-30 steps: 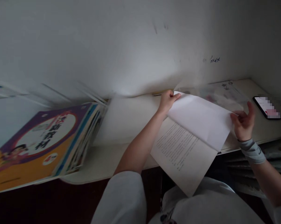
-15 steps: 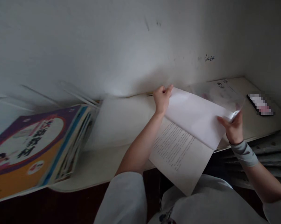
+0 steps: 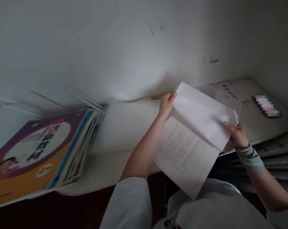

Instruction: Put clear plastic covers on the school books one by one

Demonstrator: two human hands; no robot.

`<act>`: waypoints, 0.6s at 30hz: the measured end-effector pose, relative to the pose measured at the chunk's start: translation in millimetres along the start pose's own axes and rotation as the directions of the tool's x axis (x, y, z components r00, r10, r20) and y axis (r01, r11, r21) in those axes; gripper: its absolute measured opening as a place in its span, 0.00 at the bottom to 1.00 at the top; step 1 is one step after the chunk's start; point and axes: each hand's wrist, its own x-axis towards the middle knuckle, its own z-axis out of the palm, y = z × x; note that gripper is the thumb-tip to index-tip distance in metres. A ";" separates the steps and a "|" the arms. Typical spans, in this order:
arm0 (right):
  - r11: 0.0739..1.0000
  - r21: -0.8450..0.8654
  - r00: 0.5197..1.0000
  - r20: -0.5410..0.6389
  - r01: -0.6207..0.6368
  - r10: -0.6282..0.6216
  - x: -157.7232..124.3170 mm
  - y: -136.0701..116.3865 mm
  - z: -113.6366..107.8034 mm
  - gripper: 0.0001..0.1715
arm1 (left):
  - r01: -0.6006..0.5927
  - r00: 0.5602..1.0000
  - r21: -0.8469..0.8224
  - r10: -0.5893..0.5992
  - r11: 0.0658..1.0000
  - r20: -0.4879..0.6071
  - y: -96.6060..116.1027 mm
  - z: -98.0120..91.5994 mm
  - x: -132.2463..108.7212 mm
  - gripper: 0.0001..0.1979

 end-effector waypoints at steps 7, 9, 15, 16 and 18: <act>0.971 -0.239 0.993 -0.113 0.017 -0.046 12.7 13.1 -23.5 0.21 | -0.213 0.976 0.404 0.175 0.890 0.127 8.6 7.1 -57.8 0.34; 0.958 -0.287 0.998 -0.052 0.005 -0.020 18.6 14.2 -36.6 0.25 | -0.262 0.949 0.509 0.122 0.820 0.291 13.8 2.9 -111.0 0.37; 0.978 -0.196 0.986 0.132 -0.073 0.101 21.8 10.3 -52.7 0.23 | -0.478 0.765 0.653 -0.087 0.587 0.638 2.3 -18.2 -213.4 0.37; 0.977 -0.197 0.983 0.145 -0.084 0.113 16.6 9.1 -48.6 0.24 | -0.491 0.762 0.663 -0.090 0.565 0.641 -2.7 -26.2 -211.4 0.36; 0.966 -0.255 0.988 0.128 -0.049 0.084 -0.8 7.4 -36.9 0.25 | -0.511 0.747 0.658 -0.092 0.553 0.658 -12.3 -46.7 -197.5 0.34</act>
